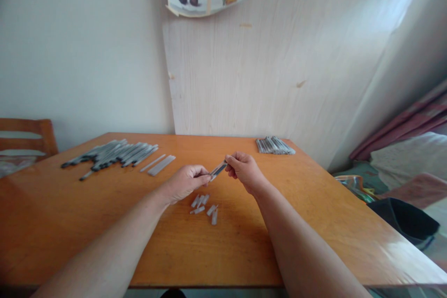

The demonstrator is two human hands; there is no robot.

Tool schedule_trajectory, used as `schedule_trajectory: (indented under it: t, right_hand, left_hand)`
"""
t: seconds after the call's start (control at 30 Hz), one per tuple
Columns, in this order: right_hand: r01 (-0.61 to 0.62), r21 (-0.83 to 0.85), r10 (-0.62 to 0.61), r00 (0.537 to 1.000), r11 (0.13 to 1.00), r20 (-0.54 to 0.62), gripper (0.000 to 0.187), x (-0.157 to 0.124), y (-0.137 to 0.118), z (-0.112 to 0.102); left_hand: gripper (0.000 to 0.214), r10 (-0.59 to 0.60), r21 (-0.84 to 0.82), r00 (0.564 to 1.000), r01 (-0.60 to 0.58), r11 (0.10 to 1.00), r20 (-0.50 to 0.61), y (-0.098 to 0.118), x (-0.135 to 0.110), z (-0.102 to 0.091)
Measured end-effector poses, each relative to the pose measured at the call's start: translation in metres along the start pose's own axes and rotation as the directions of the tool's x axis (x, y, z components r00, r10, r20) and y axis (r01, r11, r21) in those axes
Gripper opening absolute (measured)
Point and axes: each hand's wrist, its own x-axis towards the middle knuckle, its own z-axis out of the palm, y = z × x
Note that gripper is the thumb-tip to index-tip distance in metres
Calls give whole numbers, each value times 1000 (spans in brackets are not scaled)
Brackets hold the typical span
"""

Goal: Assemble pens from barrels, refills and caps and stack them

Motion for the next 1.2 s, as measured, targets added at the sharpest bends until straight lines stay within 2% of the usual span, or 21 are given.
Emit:
schedule_trajectory:
  t: [0.37, 0.5, 0.6, 0.73, 0.83, 1.03, 1.2]
  right_hand:
    - [-17, 9, 17, 1000, 1000, 8, 34, 1, 0, -1]
    - [-48, -75, 51, 998, 996, 34, 29, 0, -2, -5]
    - [-57, -160, 84, 983, 985, 164, 26, -4, -6, -6]
    - [-25, -278, 143, 900, 960, 412, 21, -12, -14, -5]
    - [19, -370, 194, 827, 929, 528, 17, -17, -19, -4]
    - [184, -527, 248, 724, 830, 644, 16, -21, -22, -4]
    - [263, -628, 341, 657, 732, 672, 27, -24, -25, -1]
  left_hand:
    - [27, -17, -103, 1000, 17, 995, -6, -6, 2, 0]
    - [25, -47, -135, 994, 33, 990, -97, -2, 1, -6]
    - [24, -97, -169, 977, 65, 984, -191, -3, 2, -10]
    - [23, -107, -279, 948, 20, 960, -300, -5, 4, -13]
    - [22, -103, -318, 916, -28, 948, -388, -2, 7, -16]
    - [20, -155, -387, 833, -76, 919, -532, 14, 10, -27]
    - [14, -244, -515, 801, -92, 852, -546, 23, 16, -35]
